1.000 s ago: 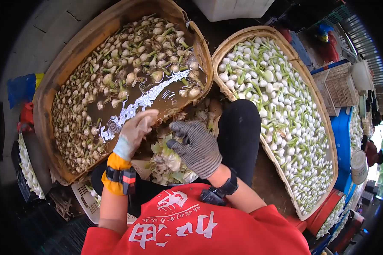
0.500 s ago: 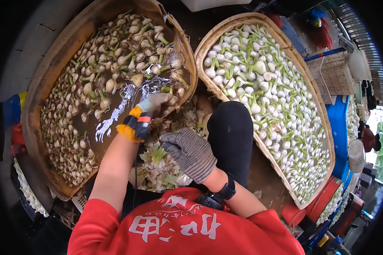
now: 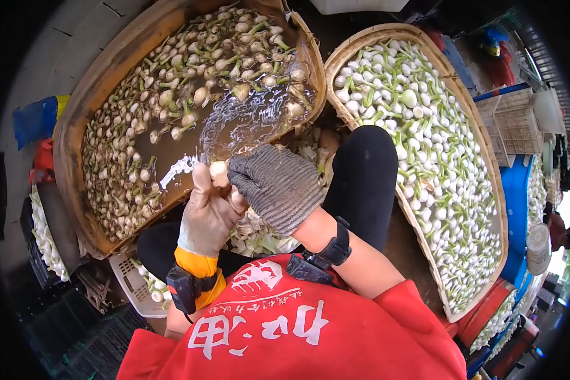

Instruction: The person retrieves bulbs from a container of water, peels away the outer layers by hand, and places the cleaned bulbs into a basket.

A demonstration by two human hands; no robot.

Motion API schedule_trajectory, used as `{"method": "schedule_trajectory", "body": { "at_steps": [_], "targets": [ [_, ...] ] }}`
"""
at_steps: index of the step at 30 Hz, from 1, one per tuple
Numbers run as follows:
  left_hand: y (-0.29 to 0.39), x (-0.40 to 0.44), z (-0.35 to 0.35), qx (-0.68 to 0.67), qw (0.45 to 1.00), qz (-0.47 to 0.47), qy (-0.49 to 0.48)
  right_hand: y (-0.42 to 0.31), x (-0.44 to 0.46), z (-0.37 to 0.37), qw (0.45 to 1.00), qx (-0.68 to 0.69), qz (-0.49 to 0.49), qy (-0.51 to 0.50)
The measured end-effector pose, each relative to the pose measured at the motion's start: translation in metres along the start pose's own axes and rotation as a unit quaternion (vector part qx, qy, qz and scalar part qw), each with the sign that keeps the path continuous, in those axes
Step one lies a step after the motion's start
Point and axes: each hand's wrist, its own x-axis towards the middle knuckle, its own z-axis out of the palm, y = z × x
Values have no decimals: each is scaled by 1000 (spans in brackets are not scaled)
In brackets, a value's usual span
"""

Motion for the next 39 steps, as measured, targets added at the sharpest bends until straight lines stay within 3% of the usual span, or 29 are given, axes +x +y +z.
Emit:
{"method": "schedule_trajectory", "body": {
  "at_steps": [1,3,7,9,11,13,14,15,16,17,19,20,23,25,29,33,35,36,37,39],
  "targets": [
    [-2,-5,3,-1,1000,2,-4,-4,-2,-1,1000,-13,-1,7],
    [-5,-13,17,97,990,-9,106,-10,-4,-5,1000,-28,-5,-7],
    [-5,-31,34,113,991,13,75,-23,-15,-3,1000,-11,20,9],
    [-7,-38,32,95,995,36,-26,-29,-18,-1,999,-27,20,-16],
    [-6,-46,40,140,989,36,0,-32,-23,0,998,-42,21,-43],
    [-1,-53,38,185,981,41,27,-30,-28,0,942,298,11,-150],
    [4,-58,30,438,896,80,6,-30,-30,-6,947,259,-4,-190],
    [8,-61,29,659,744,112,-13,-33,-27,-11,947,259,-8,-192],
    [8,-70,39,484,874,28,27,-35,-21,-15,973,191,10,-130],
    [6,-72,39,484,874,30,27,-34,-16,-18,990,121,29,-66],
    [2,-76,39,253,964,-4,81,-12,8,-23,973,47,88,207],
    [1,-77,43,208,973,-6,100,15,13,-25,966,76,114,219],
    [-5,-82,36,261,961,33,87,4,3,-24,954,160,175,183],
    [-6,-83,40,253,963,40,84,-19,-19,-22,969,196,117,-93],
    [-5,-82,36,242,966,33,90,-33,-49,-3,967,207,111,-95],
    [-10,-73,27,190,975,107,49,-28,-74,10,969,200,128,-72],
    [-21,-62,32,337,896,281,63,-30,-80,16,861,454,172,-152],
    [-20,-65,37,387,880,264,76,-38,-75,17,790,533,240,-186],
    [-20,-65,33,385,881,264,74,-41,-74,25,792,531,240,-185],
    [-19,-63,22,551,784,267,106,-44,-71,45,849,484,212,-26]
  ]
}}
